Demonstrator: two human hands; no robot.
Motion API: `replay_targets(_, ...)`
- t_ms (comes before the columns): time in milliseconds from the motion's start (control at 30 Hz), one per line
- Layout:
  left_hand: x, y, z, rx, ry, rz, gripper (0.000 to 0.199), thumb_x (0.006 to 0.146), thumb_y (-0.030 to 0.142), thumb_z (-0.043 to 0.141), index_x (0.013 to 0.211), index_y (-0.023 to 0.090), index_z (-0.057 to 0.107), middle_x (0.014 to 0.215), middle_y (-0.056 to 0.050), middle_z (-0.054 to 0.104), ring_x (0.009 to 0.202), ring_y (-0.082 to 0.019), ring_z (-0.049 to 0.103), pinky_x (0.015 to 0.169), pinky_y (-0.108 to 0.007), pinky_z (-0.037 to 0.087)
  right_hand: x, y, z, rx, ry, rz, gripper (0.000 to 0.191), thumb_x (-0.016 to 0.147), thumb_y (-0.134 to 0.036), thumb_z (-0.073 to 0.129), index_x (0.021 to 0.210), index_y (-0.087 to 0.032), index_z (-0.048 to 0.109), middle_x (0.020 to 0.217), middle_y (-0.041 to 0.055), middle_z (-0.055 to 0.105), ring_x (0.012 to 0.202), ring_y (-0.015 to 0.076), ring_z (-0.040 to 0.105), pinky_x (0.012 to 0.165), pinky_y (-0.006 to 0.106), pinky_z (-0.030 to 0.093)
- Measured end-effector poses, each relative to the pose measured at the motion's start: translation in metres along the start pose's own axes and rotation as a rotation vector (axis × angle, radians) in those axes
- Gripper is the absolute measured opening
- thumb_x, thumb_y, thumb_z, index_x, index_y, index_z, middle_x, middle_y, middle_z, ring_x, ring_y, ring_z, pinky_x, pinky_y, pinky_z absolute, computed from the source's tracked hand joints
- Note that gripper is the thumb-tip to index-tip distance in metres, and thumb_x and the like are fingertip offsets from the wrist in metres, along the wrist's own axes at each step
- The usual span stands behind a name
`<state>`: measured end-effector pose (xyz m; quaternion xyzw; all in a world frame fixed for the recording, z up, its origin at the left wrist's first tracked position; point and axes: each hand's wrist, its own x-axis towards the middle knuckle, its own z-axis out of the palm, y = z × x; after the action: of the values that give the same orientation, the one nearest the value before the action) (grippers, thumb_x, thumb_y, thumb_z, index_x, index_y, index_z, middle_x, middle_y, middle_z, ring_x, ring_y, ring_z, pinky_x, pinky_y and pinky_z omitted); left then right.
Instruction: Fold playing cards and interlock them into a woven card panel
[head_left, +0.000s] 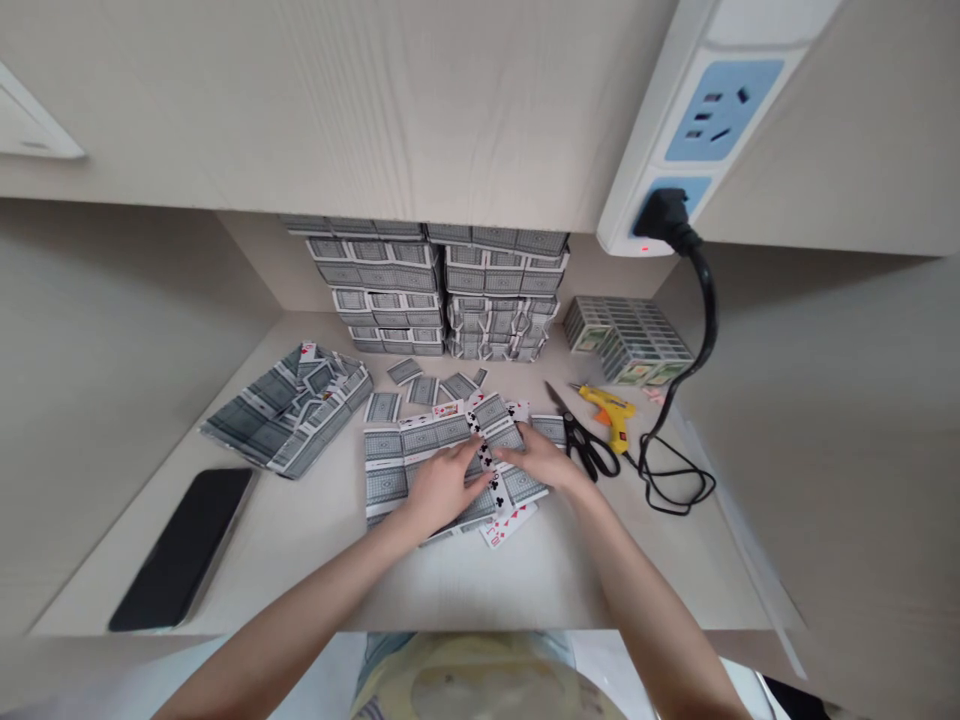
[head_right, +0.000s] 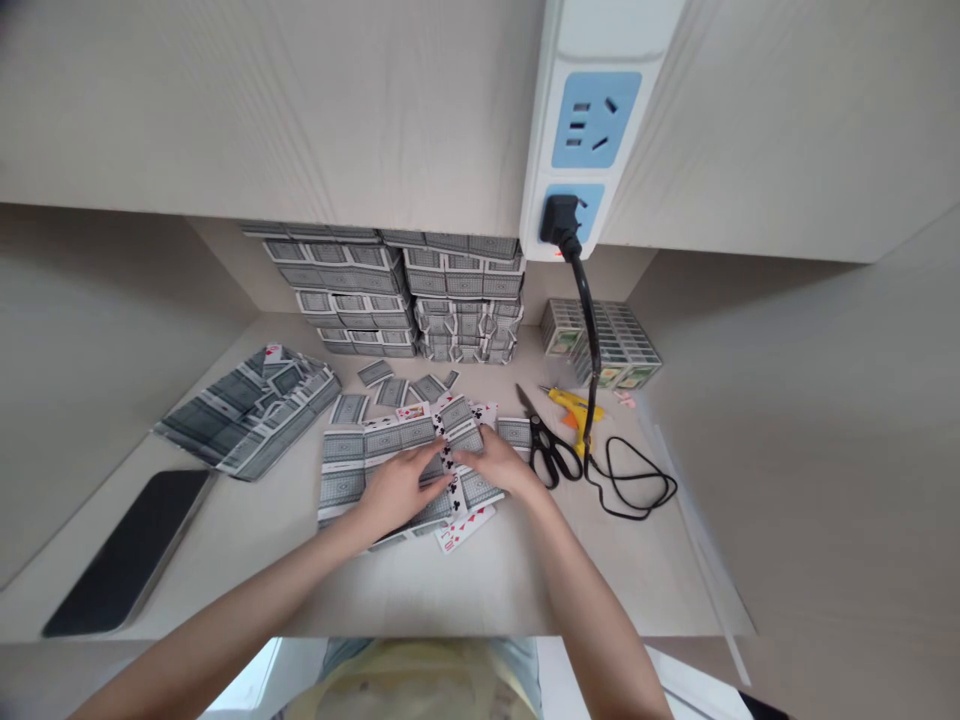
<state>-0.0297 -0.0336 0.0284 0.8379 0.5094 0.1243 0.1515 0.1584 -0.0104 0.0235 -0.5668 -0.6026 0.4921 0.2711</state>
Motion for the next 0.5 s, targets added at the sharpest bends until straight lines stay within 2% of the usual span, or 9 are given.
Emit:
replay_targets(200, -0.0022, -0.0003, -0.0017, 0.002, -0.019, 0.012, 0.064, 0.076, 0.054, 0.049, 0.130, 0.024, 0.035, 0.131, -0.005, 0.047, 0.107, -0.024, 0.053, 0.084, -0.034, 0.044, -0.0023, -0.0033, -0.0076, -0.019, -0.048, 0.001, 0.034, 0.069, -0.032, 0.061, 0.099, -0.016, 0.056, 0.098, 0.0066, 0.064, 0.088, 0.0213, 0.059, 0.078, 0.032, 0.045)
replay_targets(500, -0.0005, -0.0007, -0.0006, 0.026, -0.039, -0.008, 0.068, 0.074, 0.059, 0.048, 0.131, 0.025, 0.032, 0.134, -0.006, 0.043, 0.110, -0.025, 0.051, 0.085, -0.034, 0.042, 0.0017, -0.0050, -0.0093, -0.159, -0.040, -0.012, 0.031, 0.070, -0.024, 0.057, 0.100, -0.016, 0.057, 0.099, 0.0076, 0.063, 0.090, 0.0225, 0.057, 0.081, 0.034, 0.042)
